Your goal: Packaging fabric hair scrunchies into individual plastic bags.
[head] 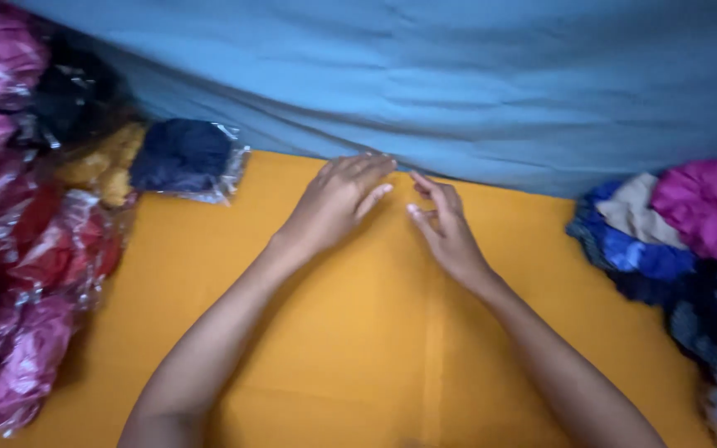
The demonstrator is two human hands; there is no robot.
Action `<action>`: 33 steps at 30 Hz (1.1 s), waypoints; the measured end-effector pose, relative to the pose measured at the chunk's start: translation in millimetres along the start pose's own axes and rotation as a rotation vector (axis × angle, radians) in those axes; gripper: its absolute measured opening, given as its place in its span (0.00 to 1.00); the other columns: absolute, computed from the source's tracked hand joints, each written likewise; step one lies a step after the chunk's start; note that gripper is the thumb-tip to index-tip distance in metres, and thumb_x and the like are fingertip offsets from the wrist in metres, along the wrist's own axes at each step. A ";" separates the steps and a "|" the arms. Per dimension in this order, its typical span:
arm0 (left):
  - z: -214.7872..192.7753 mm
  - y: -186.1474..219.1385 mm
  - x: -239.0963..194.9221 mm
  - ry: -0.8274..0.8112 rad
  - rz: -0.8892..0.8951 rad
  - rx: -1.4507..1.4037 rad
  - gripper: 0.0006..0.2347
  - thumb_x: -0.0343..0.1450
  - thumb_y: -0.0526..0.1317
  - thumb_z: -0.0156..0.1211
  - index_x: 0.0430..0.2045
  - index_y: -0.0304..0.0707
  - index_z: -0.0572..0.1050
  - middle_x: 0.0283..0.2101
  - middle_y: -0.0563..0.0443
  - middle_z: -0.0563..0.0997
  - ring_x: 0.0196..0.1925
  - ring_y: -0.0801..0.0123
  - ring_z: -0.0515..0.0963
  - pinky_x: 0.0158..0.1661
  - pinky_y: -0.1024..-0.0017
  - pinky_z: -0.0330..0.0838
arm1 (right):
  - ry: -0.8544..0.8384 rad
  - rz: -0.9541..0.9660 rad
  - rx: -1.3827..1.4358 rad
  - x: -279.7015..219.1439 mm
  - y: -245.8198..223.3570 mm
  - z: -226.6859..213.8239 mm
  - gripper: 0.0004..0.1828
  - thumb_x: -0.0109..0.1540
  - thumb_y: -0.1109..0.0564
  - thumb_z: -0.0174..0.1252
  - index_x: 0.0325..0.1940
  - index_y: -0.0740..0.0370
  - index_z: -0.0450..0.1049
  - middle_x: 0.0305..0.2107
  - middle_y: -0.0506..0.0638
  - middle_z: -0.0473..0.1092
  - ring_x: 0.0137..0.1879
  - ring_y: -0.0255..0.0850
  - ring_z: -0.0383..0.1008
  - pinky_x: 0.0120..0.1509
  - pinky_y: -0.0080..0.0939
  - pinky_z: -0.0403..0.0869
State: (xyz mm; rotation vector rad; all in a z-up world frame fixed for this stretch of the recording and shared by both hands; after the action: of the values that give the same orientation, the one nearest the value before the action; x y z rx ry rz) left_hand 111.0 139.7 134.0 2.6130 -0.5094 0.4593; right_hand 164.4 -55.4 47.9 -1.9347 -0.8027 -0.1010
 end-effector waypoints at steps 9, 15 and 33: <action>117.8 109.8 27.0 -0.195 0.234 -0.166 0.13 0.78 0.44 0.50 0.53 0.42 0.76 0.56 0.45 0.79 0.61 0.46 0.76 0.59 0.47 0.68 | 0.226 0.166 -0.111 -116.9 2.4 -148.0 0.29 0.71 0.63 0.52 0.77 0.59 0.59 0.59 0.61 0.61 0.67 0.54 0.63 0.64 0.49 0.73; 166.7 207.6 41.2 -0.305 0.363 -0.346 0.13 0.78 0.44 0.48 0.51 0.41 0.76 0.54 0.43 0.80 0.58 0.44 0.78 0.56 0.48 0.71 | 0.438 0.180 -0.334 -199.0 3.4 -239.0 0.28 0.70 0.67 0.56 0.75 0.65 0.63 0.56 0.62 0.61 0.65 0.56 0.65 0.62 0.49 0.72; 286.1 439.8 121.5 -0.408 0.376 -1.235 0.11 0.75 0.32 0.51 0.50 0.40 0.75 0.53 0.51 0.81 0.57 0.70 0.80 0.55 0.75 0.73 | 1.159 0.161 -0.778 -384.5 -26.8 -440.9 0.14 0.77 0.74 0.49 0.66 0.75 0.72 0.48 0.63 0.70 0.49 0.45 0.70 0.39 0.38 0.71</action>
State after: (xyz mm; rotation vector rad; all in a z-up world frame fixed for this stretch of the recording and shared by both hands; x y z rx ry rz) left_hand 99.5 -397.2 93.1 1.3887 -1.0100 -0.2640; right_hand -32.9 -599.7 135.5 -2.1272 0.2336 -1.4511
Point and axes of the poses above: each hand's wrist, its own x-axis towards the middle knuckle, its own z-axis out of the palm, y = z × x, the point moved 3 cm from there along x, towards the middle knuckle
